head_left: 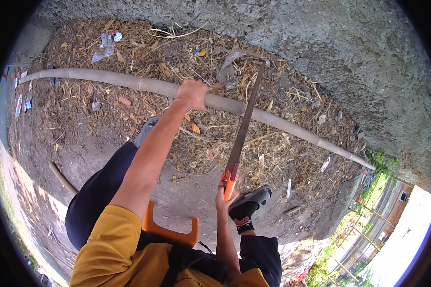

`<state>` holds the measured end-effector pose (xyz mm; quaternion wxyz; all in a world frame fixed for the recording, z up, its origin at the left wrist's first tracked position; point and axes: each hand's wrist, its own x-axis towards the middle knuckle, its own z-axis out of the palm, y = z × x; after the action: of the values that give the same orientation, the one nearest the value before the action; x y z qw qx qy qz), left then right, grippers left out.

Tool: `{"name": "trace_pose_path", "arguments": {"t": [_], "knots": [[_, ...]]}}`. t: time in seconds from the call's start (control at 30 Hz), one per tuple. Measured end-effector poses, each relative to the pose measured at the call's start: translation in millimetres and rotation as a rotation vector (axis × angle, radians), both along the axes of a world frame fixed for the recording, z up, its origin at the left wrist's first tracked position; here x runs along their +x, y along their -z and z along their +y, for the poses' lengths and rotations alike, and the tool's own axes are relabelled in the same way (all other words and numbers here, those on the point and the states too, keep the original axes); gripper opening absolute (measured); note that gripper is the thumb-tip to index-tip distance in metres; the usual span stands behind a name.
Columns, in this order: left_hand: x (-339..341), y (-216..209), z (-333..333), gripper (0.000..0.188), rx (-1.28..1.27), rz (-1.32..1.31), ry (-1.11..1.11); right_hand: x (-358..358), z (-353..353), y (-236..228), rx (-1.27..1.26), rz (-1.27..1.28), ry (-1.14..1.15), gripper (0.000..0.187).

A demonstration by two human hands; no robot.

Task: The person saws a bamboo pole by hand using a saw while stabilizing it with their foot and other hand.

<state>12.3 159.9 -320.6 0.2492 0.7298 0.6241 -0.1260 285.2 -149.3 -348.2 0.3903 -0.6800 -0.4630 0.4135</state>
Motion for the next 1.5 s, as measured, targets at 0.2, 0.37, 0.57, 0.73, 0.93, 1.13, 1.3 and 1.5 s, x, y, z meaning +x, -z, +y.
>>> {"name": "trace_pose_path", "arguments": {"t": [0.2, 0.37, 0.57, 0.73, 0.93, 1.13, 1.3, 1.5], "knots": [[7, -5, 4, 0.042, 0.009, 0.006, 0.008, 8, -55, 13, -0.025, -0.008, 0.031, 0.026], [2, -2, 12, 0.041, -0.014, -0.007, 0.012, -1, 42, 27, 0.122, -0.051, 0.029, 0.028], [-4, 1, 13, 0.041, -0.045, -0.013, -0.005, 9, -80, 1, -0.031, -0.201, -0.133, 0.026], [-3, 4, 9, 0.041, -0.030, -0.008, -0.005, -2, -12, 17, 0.016, 0.078, 0.071, 0.027], [2, -5, 9, 0.041, -0.071, 0.028, 0.006, 8, 25, -1, 0.001, -0.031, -0.036, 0.025], [6, -2, 5, 0.037, 0.017, -0.018, 0.023, 13, -55, -1, 0.213, 0.151, 0.153, 0.036], [3, 16, -13, 0.035, 0.137, -0.016, -0.033, 14, 70, -20, -0.038, 0.027, 0.036, 0.024], [5, 17, -13, 0.038, 0.129, 0.001, -0.007, 19, -36, -16, 0.118, -0.023, 0.033, 0.027]]}}
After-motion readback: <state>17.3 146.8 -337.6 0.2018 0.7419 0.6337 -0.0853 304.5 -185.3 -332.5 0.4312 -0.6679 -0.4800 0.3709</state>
